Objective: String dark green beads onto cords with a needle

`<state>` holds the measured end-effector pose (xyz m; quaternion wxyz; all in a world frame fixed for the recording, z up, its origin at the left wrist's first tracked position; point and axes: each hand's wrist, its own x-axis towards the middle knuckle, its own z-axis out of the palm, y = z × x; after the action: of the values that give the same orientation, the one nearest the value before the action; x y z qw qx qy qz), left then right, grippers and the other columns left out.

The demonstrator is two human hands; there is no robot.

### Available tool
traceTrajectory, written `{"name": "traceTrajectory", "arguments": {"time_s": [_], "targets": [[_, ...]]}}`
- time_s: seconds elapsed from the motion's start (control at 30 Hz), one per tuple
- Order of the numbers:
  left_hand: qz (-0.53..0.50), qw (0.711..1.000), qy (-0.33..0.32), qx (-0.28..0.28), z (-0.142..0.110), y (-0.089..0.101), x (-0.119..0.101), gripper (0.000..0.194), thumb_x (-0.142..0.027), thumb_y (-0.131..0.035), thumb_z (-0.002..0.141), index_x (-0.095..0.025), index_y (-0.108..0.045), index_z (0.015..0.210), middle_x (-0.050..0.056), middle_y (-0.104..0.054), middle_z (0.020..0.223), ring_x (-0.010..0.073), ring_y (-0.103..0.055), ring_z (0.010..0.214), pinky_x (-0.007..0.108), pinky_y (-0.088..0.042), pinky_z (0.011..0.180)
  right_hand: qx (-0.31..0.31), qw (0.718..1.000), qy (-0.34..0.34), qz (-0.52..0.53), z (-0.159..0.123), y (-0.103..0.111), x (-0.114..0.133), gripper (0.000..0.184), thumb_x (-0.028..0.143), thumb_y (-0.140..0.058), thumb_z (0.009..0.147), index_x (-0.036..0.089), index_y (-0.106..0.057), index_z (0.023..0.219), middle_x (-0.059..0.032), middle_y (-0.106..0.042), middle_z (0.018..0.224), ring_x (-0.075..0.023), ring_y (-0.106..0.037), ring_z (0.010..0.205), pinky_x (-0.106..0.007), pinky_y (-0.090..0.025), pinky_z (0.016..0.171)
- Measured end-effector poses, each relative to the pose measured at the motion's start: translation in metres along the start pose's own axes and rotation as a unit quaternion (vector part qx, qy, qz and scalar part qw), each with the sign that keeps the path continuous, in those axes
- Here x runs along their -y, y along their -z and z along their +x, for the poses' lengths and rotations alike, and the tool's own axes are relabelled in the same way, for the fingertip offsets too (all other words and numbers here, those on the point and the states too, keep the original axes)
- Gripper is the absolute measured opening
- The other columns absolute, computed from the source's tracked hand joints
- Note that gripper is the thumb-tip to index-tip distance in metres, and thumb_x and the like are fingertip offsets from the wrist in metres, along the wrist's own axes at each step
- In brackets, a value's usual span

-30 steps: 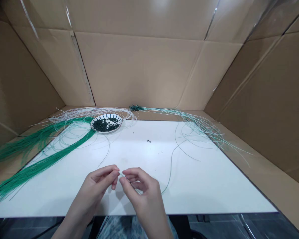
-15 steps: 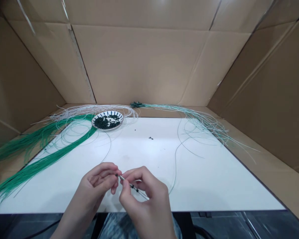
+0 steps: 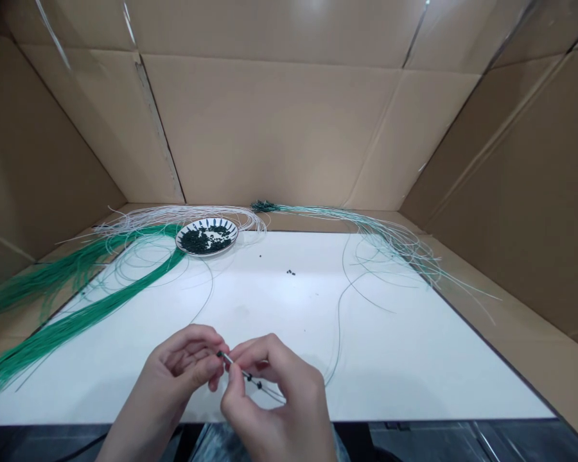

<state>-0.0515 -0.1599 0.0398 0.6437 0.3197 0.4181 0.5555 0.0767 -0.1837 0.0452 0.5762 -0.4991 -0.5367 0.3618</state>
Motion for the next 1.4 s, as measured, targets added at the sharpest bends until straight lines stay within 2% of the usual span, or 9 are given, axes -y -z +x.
{"name": "traceTrajectory", "arguments": {"time_s": [0.2, 0.47, 0.77, 0.93, 1.17, 1.3, 1.4], "targets": [[-0.019, 1.0, 0.007, 0.003, -0.0006, -0.0008, -0.0002, 0.028, -0.027, -0.098, 0.049, -0.017, -0.077, 0.065, -0.001, -0.074, 0.057, 0.0077, -0.063, 0.049, 0.013, -0.05, 0.047, 0.0, 1.0, 0.007, -0.001, -0.002, -0.0002, 0.0004, 0.012, 0.015, -0.062, 0.076, 0.023, -0.059, 0.066, 0.0023, -0.073, 0.07, -0.0124, -0.069, 0.066, -0.018, -0.057, 0.064], [-0.022, 1.0, 0.003, 0.006, -0.0017, -0.0025, -0.0007, 0.028, -0.028, -0.098, 0.049, -0.017, -0.078, 0.065, 0.0, -0.074, 0.057, 0.0086, -0.061, 0.05, 0.014, -0.05, 0.047, 0.003, 1.0, 0.002, -0.001, -0.0023, 0.0004, -0.0005, 0.012, 0.016, -0.061, 0.077, 0.023, -0.059, 0.067, 0.0007, -0.072, 0.07, -0.0146, -0.07, 0.065, -0.023, -0.057, 0.064], [0.039, 0.999, -0.038, -0.002, -0.0025, -0.0025, 0.0006, 0.01, -0.018, -0.088, 0.057, -0.021, -0.079, 0.059, 0.0, -0.071, 0.057, 0.0111, -0.058, 0.049, 0.02, -0.05, 0.049, 0.015, 0.999, -0.018, -0.024, -0.0024, 0.0039, -0.003, 0.01, 0.017, -0.062, 0.075, 0.023, -0.059, 0.068, -0.0001, -0.073, 0.07, -0.0156, -0.07, 0.066, -0.024, -0.057, 0.066], [0.045, 0.997, -0.055, 0.009, -0.0026, -0.0034, -0.0001, 0.009, -0.018, -0.088, 0.057, -0.022, -0.081, 0.058, 0.0, -0.071, 0.061, 0.0101, -0.056, 0.048, 0.02, -0.049, 0.048, 0.018, 0.999, -0.018, -0.025, -0.0024, 0.0052, -0.0017, 0.01, 0.018, -0.062, 0.076, 0.023, -0.059, 0.068, -0.0002, -0.072, 0.069, -0.0159, -0.07, 0.066, -0.024, -0.058, 0.067], [0.043, 0.998, -0.042, 0.017, -0.0015, 0.0007, 0.0013, 0.01, -0.019, -0.09, 0.057, -0.022, -0.081, 0.061, -0.001, -0.069, 0.058, 0.0095, -0.056, 0.049, 0.018, -0.049, 0.049, 0.026, 0.999, -0.012, -0.034, -0.0039, 0.0055, -0.0019, 0.009, 0.018, -0.062, 0.078, 0.023, -0.061, 0.07, 0.0002, -0.073, 0.069, -0.0161, -0.071, 0.069, -0.025, -0.056, 0.067], [0.068, 0.996, -0.031, 0.043, 0.0007, 0.0057, 0.0025, 0.01, -0.022, -0.091, 0.058, -0.021, -0.081, 0.062, 0.0, -0.069, 0.058, 0.0106, -0.057, 0.048, 0.02, -0.05, 0.049, 0.032, 0.999, 0.0, -0.026, -0.003, 0.0059, 0.0014, 0.011, 0.017, -0.062, 0.078, 0.022, -0.062, 0.068, -0.0005, -0.073, 0.068, -0.0158, -0.07, 0.065, -0.025, -0.057, 0.064], [0.064, 0.997, -0.031, 0.022, -0.0002, 0.0052, 0.0025, 0.013, -0.025, -0.092, 0.056, -0.021, -0.081, 0.061, -0.001, -0.068, 0.057, 0.01, -0.057, 0.047, 0.019, -0.049, 0.049, 0.028, 0.999, 0.012, -0.015, -0.0028, 0.0056, 0.0032, 0.012, 0.016, -0.062, 0.078, 0.022, -0.064, 0.068, -0.0007, -0.073, 0.067, -0.0152, -0.069, 0.063, -0.024, -0.058, 0.064]]}}
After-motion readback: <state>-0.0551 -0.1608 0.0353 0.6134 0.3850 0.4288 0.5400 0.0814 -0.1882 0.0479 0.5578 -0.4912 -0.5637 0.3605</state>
